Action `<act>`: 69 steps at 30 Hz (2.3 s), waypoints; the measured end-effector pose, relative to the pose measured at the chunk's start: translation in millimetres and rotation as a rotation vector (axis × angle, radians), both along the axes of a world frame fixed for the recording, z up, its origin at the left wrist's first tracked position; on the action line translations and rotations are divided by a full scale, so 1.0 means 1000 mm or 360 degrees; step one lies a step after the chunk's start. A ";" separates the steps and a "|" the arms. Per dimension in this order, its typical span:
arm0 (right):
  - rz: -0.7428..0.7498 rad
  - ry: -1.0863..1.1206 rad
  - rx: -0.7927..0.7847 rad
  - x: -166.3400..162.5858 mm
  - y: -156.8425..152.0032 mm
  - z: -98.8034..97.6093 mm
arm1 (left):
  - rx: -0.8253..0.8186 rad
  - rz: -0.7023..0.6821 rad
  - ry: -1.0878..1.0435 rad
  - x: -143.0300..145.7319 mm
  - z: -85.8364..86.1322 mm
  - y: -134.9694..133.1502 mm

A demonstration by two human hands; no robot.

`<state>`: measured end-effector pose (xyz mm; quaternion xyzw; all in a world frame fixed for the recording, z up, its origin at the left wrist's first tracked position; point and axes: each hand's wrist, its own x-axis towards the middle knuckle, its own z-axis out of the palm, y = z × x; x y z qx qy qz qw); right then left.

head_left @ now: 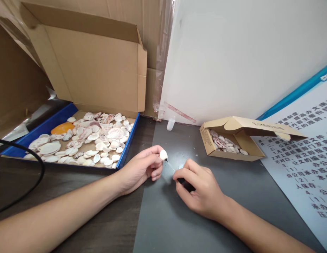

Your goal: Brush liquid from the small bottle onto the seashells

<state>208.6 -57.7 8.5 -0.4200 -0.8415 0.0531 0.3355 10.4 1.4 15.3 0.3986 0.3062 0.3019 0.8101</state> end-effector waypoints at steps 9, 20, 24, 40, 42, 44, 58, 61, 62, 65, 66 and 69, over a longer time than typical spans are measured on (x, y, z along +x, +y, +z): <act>0.0014 -0.0012 0.0059 -0.001 0.000 0.000 | -0.0023 0.0018 0.0002 0.000 0.000 0.000; 0.0042 0.0061 0.0022 -0.003 -0.001 0.002 | -0.0009 -0.0002 -0.0009 0.001 -0.001 0.001; 0.0128 0.0049 0.0108 -0.003 -0.001 0.002 | -0.0018 -0.0003 -0.0020 0.001 -0.002 0.001; 0.0113 0.0095 0.0069 -0.002 -0.001 0.005 | -0.0045 0.0005 -0.0040 0.000 -0.001 0.000; 0.0147 0.0103 0.0115 -0.003 -0.001 0.005 | -0.0039 0.0008 -0.0042 0.001 -0.001 0.000; 0.0167 0.0062 0.0096 -0.003 -0.002 0.004 | -0.0035 0.0012 -0.0045 0.001 -0.001 0.000; 0.0134 0.0040 0.0046 -0.003 -0.002 0.004 | -0.0050 -0.0003 -0.0052 -0.001 -0.001 0.000; 0.0163 -0.0025 0.0009 -0.003 -0.002 0.004 | -0.0060 0.0001 -0.0052 0.000 0.000 0.000; 0.0146 -0.0024 -0.0006 -0.003 -0.002 0.004 | -0.0060 0.0000 -0.0050 0.000 0.000 0.000; 0.0134 0.0027 0.0028 -0.003 -0.003 0.005 | -0.0059 -0.0003 -0.0042 0.000 0.000 0.000; 0.0143 0.0023 0.0038 -0.003 -0.003 0.005 | -0.0060 -0.0006 -0.0043 0.000 0.000 0.000; 0.0145 -0.0026 -0.0013 -0.002 -0.003 0.006 | -0.0058 -0.0008 -0.0050 0.000 -0.001 0.001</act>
